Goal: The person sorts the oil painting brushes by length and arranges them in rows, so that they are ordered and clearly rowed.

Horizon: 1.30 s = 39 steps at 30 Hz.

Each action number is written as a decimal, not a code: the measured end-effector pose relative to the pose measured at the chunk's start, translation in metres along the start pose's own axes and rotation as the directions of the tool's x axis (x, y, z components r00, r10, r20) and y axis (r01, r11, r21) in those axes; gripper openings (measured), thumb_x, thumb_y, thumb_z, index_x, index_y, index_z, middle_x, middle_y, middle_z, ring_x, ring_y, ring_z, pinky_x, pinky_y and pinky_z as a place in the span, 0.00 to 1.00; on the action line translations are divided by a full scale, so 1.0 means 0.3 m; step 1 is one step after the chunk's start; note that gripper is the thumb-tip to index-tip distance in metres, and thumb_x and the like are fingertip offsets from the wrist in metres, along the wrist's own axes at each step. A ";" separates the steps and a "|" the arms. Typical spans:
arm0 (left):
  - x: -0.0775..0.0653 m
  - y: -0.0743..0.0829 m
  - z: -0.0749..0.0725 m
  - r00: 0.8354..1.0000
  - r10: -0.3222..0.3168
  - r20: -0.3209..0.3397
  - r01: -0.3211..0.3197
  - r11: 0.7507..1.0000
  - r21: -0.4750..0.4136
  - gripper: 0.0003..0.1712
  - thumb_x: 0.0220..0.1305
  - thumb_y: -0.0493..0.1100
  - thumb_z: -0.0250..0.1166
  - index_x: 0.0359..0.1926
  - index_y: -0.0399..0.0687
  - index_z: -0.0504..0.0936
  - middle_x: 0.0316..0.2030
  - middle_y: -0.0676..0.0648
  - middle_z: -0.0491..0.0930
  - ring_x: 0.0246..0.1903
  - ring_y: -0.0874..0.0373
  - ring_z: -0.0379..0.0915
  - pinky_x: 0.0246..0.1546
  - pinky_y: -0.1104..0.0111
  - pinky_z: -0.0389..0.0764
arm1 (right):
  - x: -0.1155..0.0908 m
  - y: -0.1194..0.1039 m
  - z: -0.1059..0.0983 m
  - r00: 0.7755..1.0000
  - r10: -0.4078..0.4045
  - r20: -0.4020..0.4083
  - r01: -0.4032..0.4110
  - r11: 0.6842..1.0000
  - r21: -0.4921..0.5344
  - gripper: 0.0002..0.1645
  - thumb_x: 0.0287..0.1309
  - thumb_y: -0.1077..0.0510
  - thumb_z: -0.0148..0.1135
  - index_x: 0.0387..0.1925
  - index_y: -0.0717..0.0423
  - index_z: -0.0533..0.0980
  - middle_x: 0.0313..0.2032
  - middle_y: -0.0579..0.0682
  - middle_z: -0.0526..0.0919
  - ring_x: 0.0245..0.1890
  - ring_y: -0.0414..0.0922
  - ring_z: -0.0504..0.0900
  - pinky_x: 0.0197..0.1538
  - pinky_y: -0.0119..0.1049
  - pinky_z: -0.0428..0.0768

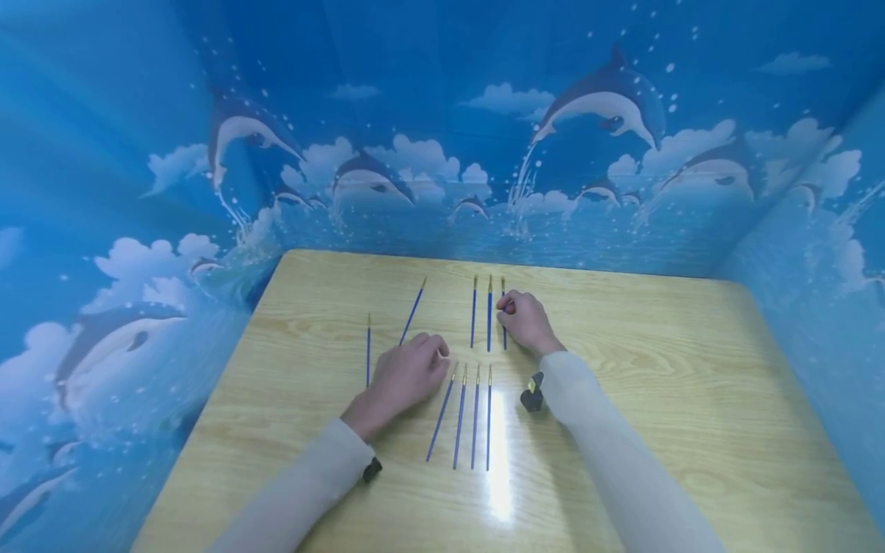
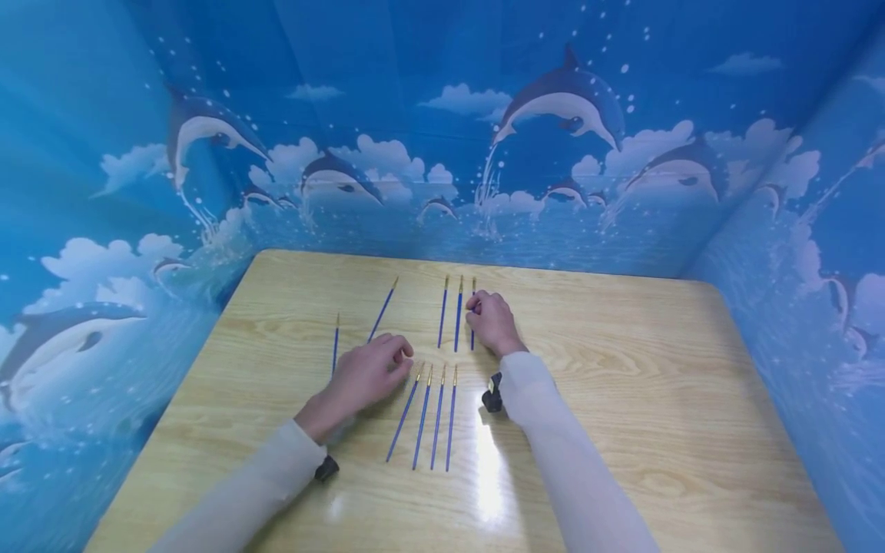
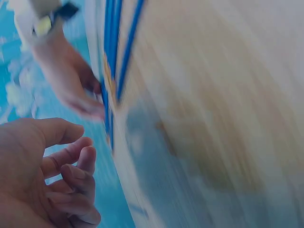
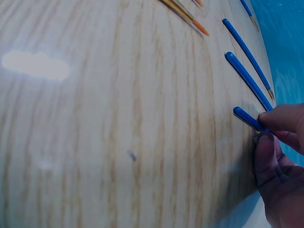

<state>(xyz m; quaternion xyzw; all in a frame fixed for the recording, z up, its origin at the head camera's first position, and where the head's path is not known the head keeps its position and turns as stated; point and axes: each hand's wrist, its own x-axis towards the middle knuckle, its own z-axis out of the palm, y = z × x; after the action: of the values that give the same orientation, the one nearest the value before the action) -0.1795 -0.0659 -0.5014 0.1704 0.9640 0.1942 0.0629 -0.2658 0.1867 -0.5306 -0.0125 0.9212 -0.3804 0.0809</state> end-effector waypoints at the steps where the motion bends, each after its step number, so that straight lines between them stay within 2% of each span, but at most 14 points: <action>1: 0.003 -0.027 -0.011 1.000 -0.019 -0.014 0.019 1.000 -0.006 0.11 0.76 0.49 0.66 0.55 0.55 0.86 0.43 0.53 0.85 0.39 0.59 0.81 0.40 0.63 0.84 | 0.000 0.000 0.000 1.000 -0.001 0.000 0.001 1.000 0.001 0.14 0.76 0.63 0.60 0.58 0.63 0.79 0.56 0.63 0.79 0.57 0.58 0.79 0.65 0.54 0.81; 7: 0.005 -0.188 -0.074 0.989 -0.142 -0.033 0.141 0.990 -0.029 0.12 0.77 0.47 0.65 0.56 0.52 0.85 0.47 0.50 0.86 0.45 0.53 0.84 0.45 0.55 0.86 | 0.002 -0.001 0.001 1.000 0.006 -0.002 -0.006 1.000 0.001 0.13 0.77 0.62 0.60 0.58 0.62 0.79 0.55 0.62 0.78 0.56 0.57 0.78 0.64 0.54 0.80; 11: -0.005 -0.267 -0.099 0.980 -0.199 -0.016 0.199 0.980 -0.017 0.15 0.77 0.49 0.65 0.59 0.50 0.83 0.49 0.47 0.84 0.45 0.51 0.83 0.41 0.54 0.84 | 0.001 0.001 0.000 1.000 0.015 -0.004 -0.015 1.000 0.004 0.13 0.76 0.62 0.61 0.57 0.62 0.79 0.55 0.62 0.78 0.56 0.57 0.78 0.64 0.54 0.80; 15: -0.014 -0.320 -0.101 0.972 -0.233 -0.001 0.233 0.972 0.017 0.19 0.77 0.51 0.67 0.62 0.49 0.81 0.50 0.44 0.82 0.41 0.50 0.80 0.35 0.57 0.81 | -0.001 0.003 -0.001 1.000 0.017 -0.007 -0.017 1.000 0.008 0.13 0.76 0.62 0.61 0.57 0.62 0.79 0.54 0.62 0.78 0.55 0.57 0.78 0.64 0.54 0.80; 21: -0.020 -0.354 -0.104 0.971 -0.240 0.020 0.240 0.971 0.008 0.19 0.78 0.49 0.65 0.63 0.49 0.80 0.48 0.44 0.81 0.39 0.50 0.79 0.34 0.59 0.79 | -0.001 0.001 -0.001 1.000 0.014 -0.015 -0.013 1.000 0.016 0.13 0.76 0.63 0.61 0.57 0.62 0.79 0.54 0.62 0.78 0.55 0.58 0.79 0.64 0.54 0.80; 27: -0.035 -0.371 -0.136 0.969 -0.246 0.016 0.246 0.969 0.005 0.18 0.79 0.44 0.62 0.66 0.49 0.80 0.48 0.44 0.84 0.42 0.49 0.82 0.40 0.53 0.82 | -0.001 -0.007 0.000 1.000 0.018 -0.006 -0.018 1.000 0.015 0.14 0.76 0.62 0.61 0.58 0.62 0.79 0.56 0.62 0.79 0.57 0.58 0.79 0.65 0.54 0.81; 34: -0.053 -0.404 -0.174 0.956 -0.292 0.023 0.292 0.956 0.013 0.20 0.79 0.43 0.61 0.68 0.48 0.78 0.45 0.44 0.86 0.36 0.50 0.81 0.33 0.56 0.79 | 0.000 -0.003 0.001 1.000 0.012 -0.008 -0.012 1.000 0.020 0.13 0.76 0.63 0.61 0.57 0.62 0.79 0.56 0.62 0.79 0.57 0.58 0.79 0.65 0.54 0.81; 39: -0.059 -0.425 -0.183 0.950 -0.312 0.025 0.311 0.950 0.037 0.21 0.79 0.44 0.60 0.69 0.49 0.78 0.50 0.40 0.88 0.44 0.42 0.84 0.41 0.47 0.83 | 0.000 -0.003 0.003 1.000 0.011 -0.009 -0.011 1.000 0.019 0.13 0.76 0.63 0.61 0.57 0.62 0.79 0.56 0.62 0.79 0.57 0.58 0.79 0.65 0.54 0.81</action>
<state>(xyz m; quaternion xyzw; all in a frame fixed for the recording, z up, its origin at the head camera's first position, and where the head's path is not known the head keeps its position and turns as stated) -0.2120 -0.2019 -0.5005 0.0203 0.9808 0.1633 0.1047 -0.2657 0.1853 -0.5305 -0.0050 0.9179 -0.3889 0.0789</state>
